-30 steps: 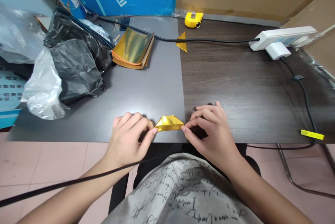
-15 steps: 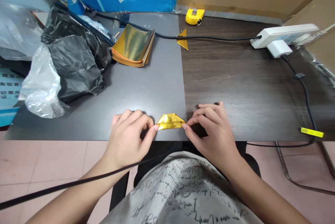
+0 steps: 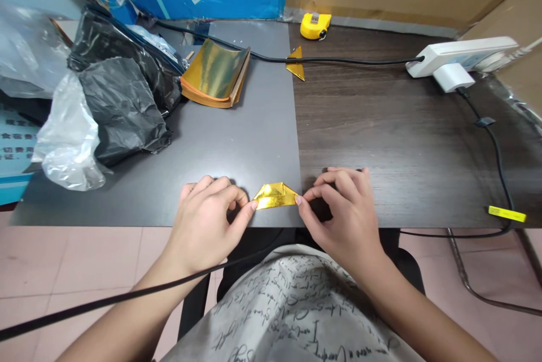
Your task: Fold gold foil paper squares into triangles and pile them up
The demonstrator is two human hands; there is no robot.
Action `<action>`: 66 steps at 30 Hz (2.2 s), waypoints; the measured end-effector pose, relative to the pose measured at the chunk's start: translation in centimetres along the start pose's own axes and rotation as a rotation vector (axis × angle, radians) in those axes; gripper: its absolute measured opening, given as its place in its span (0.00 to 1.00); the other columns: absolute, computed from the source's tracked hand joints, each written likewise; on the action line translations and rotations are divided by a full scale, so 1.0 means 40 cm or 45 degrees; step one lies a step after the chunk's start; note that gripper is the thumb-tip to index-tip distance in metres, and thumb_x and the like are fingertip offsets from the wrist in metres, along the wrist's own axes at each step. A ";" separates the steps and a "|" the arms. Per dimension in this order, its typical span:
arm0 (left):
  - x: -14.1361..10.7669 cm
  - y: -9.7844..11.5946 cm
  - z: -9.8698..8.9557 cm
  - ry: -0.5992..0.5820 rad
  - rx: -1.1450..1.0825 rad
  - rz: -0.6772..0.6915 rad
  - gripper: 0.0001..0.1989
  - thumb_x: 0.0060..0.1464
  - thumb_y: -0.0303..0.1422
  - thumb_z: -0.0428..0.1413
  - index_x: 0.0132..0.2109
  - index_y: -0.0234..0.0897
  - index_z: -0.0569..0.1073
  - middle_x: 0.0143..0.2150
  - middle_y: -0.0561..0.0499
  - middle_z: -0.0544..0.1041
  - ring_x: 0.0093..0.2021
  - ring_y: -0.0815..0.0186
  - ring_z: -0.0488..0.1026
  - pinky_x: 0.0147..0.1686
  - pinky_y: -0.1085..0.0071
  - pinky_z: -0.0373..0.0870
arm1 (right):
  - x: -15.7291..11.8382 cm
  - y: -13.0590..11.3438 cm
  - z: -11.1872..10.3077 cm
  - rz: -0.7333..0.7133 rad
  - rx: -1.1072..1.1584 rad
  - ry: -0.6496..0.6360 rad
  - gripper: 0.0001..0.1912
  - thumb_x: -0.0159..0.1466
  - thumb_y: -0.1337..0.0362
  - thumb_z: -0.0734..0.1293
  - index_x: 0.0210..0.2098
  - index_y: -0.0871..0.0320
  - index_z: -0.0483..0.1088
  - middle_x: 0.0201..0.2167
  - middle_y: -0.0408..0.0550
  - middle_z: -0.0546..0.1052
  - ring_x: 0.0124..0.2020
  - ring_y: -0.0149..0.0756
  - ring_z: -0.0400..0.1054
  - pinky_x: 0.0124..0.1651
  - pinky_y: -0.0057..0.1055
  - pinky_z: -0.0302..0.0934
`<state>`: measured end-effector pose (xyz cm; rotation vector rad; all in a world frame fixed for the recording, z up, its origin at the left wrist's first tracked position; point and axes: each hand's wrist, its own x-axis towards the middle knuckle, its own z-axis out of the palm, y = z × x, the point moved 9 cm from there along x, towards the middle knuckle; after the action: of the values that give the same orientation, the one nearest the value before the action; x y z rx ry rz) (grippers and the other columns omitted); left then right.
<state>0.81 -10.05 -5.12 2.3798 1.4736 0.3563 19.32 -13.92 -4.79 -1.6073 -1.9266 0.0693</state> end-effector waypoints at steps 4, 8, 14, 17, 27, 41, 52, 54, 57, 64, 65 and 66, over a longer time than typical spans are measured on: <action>0.005 -0.009 0.003 -0.041 -0.021 -0.048 0.14 0.63 0.40 0.55 0.30 0.40 0.75 0.29 0.53 0.75 0.34 0.62 0.67 0.36 0.64 0.51 | -0.001 0.014 -0.004 0.033 0.023 0.026 0.10 0.66 0.62 0.69 0.28 0.55 0.70 0.35 0.50 0.74 0.50 0.53 0.69 0.60 0.67 0.54; 0.015 -0.022 0.011 -0.158 -0.067 -0.152 0.14 0.61 0.41 0.57 0.28 0.40 0.75 0.30 0.54 0.76 0.35 0.62 0.67 0.38 0.64 0.50 | -0.001 0.036 -0.012 0.047 -0.023 0.061 0.12 0.66 0.62 0.69 0.26 0.55 0.68 0.33 0.48 0.75 0.48 0.51 0.69 0.60 0.65 0.56; 0.027 -0.030 0.020 -0.289 -0.106 -0.239 0.13 0.59 0.41 0.59 0.28 0.41 0.76 0.30 0.56 0.76 0.36 0.63 0.68 0.40 0.64 0.50 | 0.000 0.026 -0.042 -0.016 0.046 0.161 0.05 0.66 0.67 0.68 0.33 0.56 0.69 0.34 0.47 0.76 0.46 0.45 0.74 0.64 0.61 0.58; 0.029 -0.031 0.020 -0.283 -0.106 -0.242 0.13 0.58 0.40 0.59 0.28 0.40 0.76 0.30 0.56 0.76 0.36 0.63 0.68 0.40 0.64 0.50 | -0.012 -0.048 -0.031 -0.290 0.170 0.058 0.12 0.66 0.69 0.67 0.50 0.61 0.71 0.48 0.55 0.79 0.56 0.46 0.72 0.68 0.53 0.59; 0.002 -0.043 0.009 -0.116 -0.089 -0.203 0.12 0.58 0.40 0.61 0.30 0.41 0.75 0.29 0.56 0.75 0.35 0.62 0.66 0.38 0.66 0.48 | -0.082 -0.083 0.068 -0.455 -0.241 -0.314 0.27 0.71 0.62 0.63 0.67 0.65 0.64 0.70 0.49 0.63 0.72 0.52 0.54 0.77 0.52 0.37; -0.106 0.048 0.008 0.381 0.166 0.539 0.18 0.63 0.35 0.61 0.57 0.33 0.74 0.55 0.45 0.80 0.50 0.57 0.73 0.46 0.62 0.66 | -0.074 -0.086 0.056 -0.447 -0.150 -0.253 0.25 0.72 0.61 0.64 0.65 0.65 0.66 0.69 0.46 0.65 0.71 0.57 0.54 0.76 0.57 0.37; -0.132 0.050 -0.019 0.533 -0.236 0.693 0.08 0.62 0.21 0.58 0.48 0.32 0.77 0.46 0.47 0.83 0.49 0.62 0.78 0.48 0.66 0.73 | -0.072 -0.086 0.000 -0.605 0.095 0.040 0.10 0.68 0.68 0.70 0.49 0.57 0.77 0.50 0.39 0.82 0.56 0.42 0.74 0.71 0.47 0.56; -0.099 0.056 -0.048 0.583 -0.269 0.701 0.06 0.60 0.22 0.61 0.44 0.33 0.77 0.43 0.49 0.83 0.43 0.67 0.80 0.43 0.70 0.74 | -0.051 -0.084 -0.009 -0.634 0.130 0.036 0.08 0.69 0.66 0.69 0.47 0.56 0.77 0.45 0.39 0.84 0.51 0.39 0.76 0.63 0.42 0.66; -0.024 0.071 -0.075 0.523 -0.282 0.714 0.05 0.63 0.23 0.59 0.44 0.36 0.76 0.41 0.52 0.84 0.41 0.71 0.82 0.38 0.76 0.73 | -0.004 -0.070 -0.027 -0.643 0.159 0.021 0.07 0.71 0.66 0.67 0.44 0.56 0.78 0.37 0.41 0.84 0.42 0.36 0.78 0.47 0.36 0.73; 0.193 0.042 -0.077 0.329 -0.776 0.418 0.08 0.65 0.30 0.53 0.36 0.36 0.71 0.40 0.48 0.83 0.33 0.70 0.81 0.34 0.76 0.76 | 0.180 0.029 -0.036 -0.646 0.200 -0.092 0.11 0.72 0.69 0.62 0.44 0.58 0.78 0.38 0.48 0.84 0.37 0.35 0.79 0.41 0.30 0.71; 0.233 0.027 -0.061 0.263 -0.940 0.305 0.07 0.65 0.33 0.55 0.37 0.36 0.71 0.41 0.48 0.83 0.28 0.72 0.79 0.31 0.76 0.76 | 0.220 0.057 -0.023 -0.561 0.268 -0.151 0.11 0.72 0.68 0.62 0.44 0.58 0.78 0.38 0.48 0.84 0.36 0.35 0.79 0.41 0.29 0.71; 0.272 0.013 -0.045 0.218 -1.093 0.210 0.09 0.62 0.36 0.58 0.37 0.36 0.71 0.38 0.48 0.82 0.26 0.70 0.79 0.26 0.76 0.74 | 0.256 0.076 -0.015 -0.531 0.289 -0.161 0.11 0.72 0.69 0.62 0.43 0.58 0.78 0.36 0.47 0.84 0.35 0.34 0.79 0.39 0.28 0.70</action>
<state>5.32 -0.25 -2.78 1.7809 0.8965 1.0156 21.59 -4.06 -1.27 -1.0554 -2.2230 0.2128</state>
